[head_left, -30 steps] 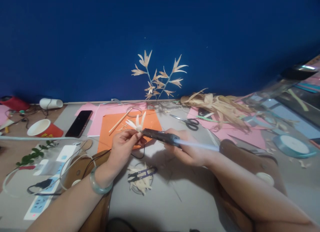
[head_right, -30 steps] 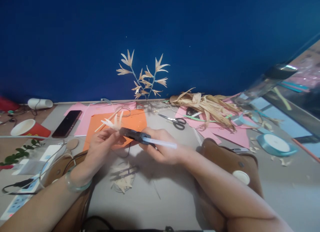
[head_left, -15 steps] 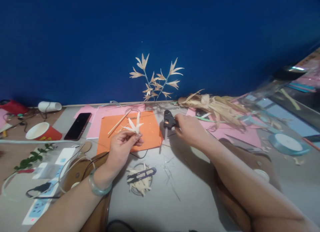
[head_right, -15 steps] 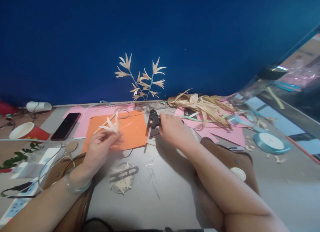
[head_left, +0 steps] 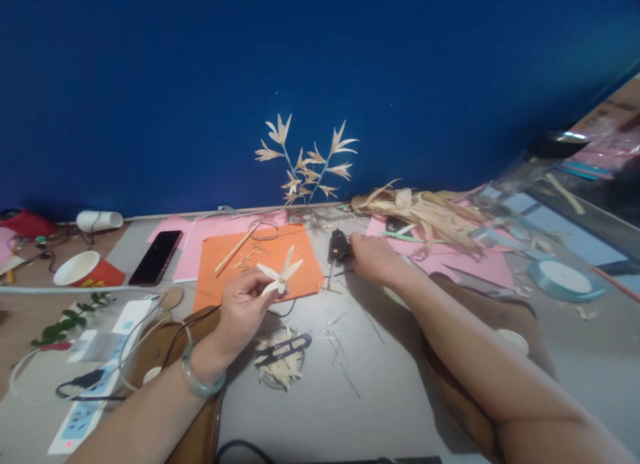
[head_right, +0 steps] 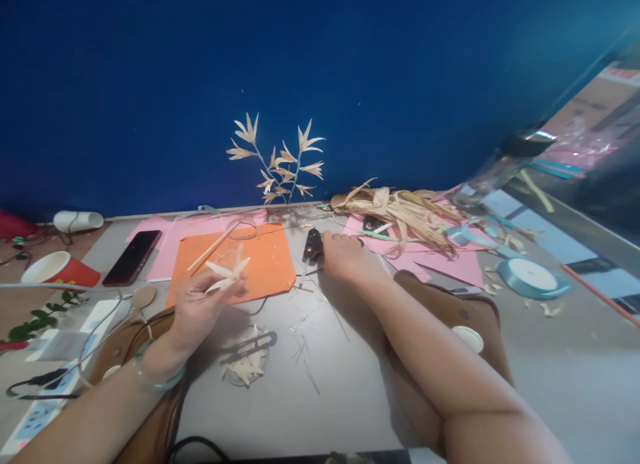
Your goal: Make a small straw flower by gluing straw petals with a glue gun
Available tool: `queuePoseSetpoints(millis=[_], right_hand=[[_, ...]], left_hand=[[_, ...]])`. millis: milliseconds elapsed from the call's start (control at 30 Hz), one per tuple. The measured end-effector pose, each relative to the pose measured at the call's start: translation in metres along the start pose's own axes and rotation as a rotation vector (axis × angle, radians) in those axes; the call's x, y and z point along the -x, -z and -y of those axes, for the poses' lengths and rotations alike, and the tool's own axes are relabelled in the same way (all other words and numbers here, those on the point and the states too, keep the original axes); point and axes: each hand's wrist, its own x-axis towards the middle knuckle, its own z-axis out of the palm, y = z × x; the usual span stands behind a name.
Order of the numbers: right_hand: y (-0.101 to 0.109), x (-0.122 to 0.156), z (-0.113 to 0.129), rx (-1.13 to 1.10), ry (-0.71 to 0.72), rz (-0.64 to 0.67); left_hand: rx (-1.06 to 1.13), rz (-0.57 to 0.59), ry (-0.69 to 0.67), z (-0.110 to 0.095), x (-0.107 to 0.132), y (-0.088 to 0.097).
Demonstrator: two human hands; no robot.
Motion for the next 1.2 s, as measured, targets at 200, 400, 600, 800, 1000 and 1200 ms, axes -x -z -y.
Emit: queuePoseSetpoints(millis=[200, 400, 600, 800, 1000, 1200], right_hand=[[-0.006, 0.0, -0.004, 0.006, 0.039, -0.019], [0.023, 0.03, 0.017, -0.326, 0.272, -0.262], [0.041, 0.059, 0.042, -1.186, 0.623, -0.184], [0.036, 0.061, 0.049, -1.314, 0.716, -0.175], [0.038, 0.062, 0.051, -1.291, 0.753, -0.151], [0.038, 0.063, 0.052, -1.298, 0.677, -0.113]], left_hand=[[0.029, 0.003, -0.043, 0.007, 0.003, 0.001], [0.02, 0.062, -0.012, 0.003, 0.003, -0.003], [-0.002, 0.128, 0.065, -0.008, 0.002, -0.009], [-0.08, 0.254, -0.026, -0.007, 0.006, -0.008], [-0.094, 0.257, -0.07, -0.009, 0.006, -0.009], [-0.15, 0.311, -0.149, -0.008, 0.007, -0.007]])
